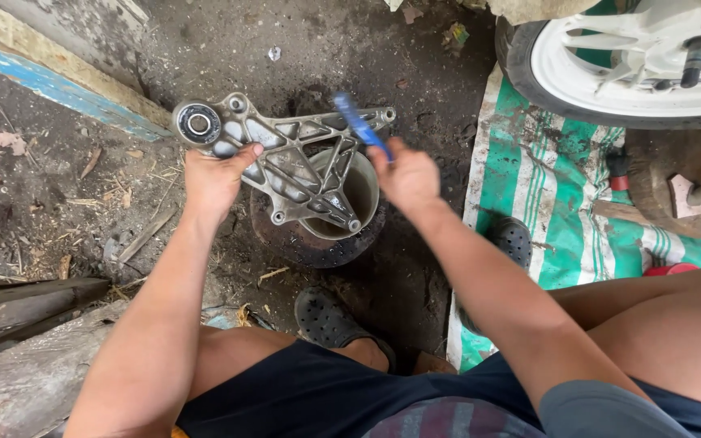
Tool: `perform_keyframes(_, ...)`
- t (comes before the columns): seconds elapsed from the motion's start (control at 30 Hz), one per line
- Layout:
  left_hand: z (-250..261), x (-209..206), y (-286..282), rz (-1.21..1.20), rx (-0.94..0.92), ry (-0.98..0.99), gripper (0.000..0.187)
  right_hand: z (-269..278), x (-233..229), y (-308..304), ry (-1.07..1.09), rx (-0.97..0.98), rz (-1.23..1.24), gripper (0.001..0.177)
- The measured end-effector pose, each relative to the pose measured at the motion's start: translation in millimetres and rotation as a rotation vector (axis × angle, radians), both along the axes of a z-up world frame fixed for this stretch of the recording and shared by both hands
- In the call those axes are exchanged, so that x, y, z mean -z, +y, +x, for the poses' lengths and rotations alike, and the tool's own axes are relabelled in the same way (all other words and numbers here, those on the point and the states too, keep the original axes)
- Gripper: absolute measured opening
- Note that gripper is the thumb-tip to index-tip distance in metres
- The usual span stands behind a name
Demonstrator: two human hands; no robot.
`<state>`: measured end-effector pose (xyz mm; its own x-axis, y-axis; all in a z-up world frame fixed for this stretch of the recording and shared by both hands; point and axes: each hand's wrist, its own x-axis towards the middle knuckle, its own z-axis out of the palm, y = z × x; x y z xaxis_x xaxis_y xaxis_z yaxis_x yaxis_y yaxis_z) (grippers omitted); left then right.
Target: The person scrubs a metal motorcycle swingarm with a blue brush, dipping it into a bucket of liquid to clean the surface. They rotate the part to scrub different sides and the inner bearing area.
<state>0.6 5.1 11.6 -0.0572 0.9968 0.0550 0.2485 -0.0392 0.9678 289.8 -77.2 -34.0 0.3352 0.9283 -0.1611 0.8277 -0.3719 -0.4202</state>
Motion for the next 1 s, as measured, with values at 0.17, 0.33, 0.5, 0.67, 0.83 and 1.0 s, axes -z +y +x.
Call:
perform_keyframes(0.17, 1.5, -6.2, -3.7, -0.004, -0.008, -0.005, 0.030, 23.5, 30.7, 10.8, 0.015, -0.053, 0.047, 0.047)
perform_keyframes(0.33, 6.1, -3.0, -7.1, -0.003, 0.000, -0.003, 0.031, 51.8, 46.7, -2.8, -0.108, 0.007, -0.004, 0.049)
perform_keyframes(0.5, 5.2, -6.6, -3.7, -0.008, -0.007, 0.028, 0.032, -20.8, 5.2, 1.9, 0.071, -0.228, 0.208, 0.041)
perform_keyframes(0.67, 8.7, -4.2, -4.1, -0.047, -0.003, 0.037, 0.031, 34.6, 44.2, 7.3, -0.041, -0.286, 0.394, 0.035)
perform_keyframes(0.83, 10.1, -8.1, -1.7, -0.073, -0.007, 0.034, 0.031, 121.7, 109.7, 9.6, -0.140, -0.237, 0.382, 0.036)
perform_keyframes(1.0, -4.4, 30.2, 10.0, -0.094, -0.016, 0.051, 0.038, 56.0, 70.9, 33.3, -0.105, -0.480, 0.530, 0.037)
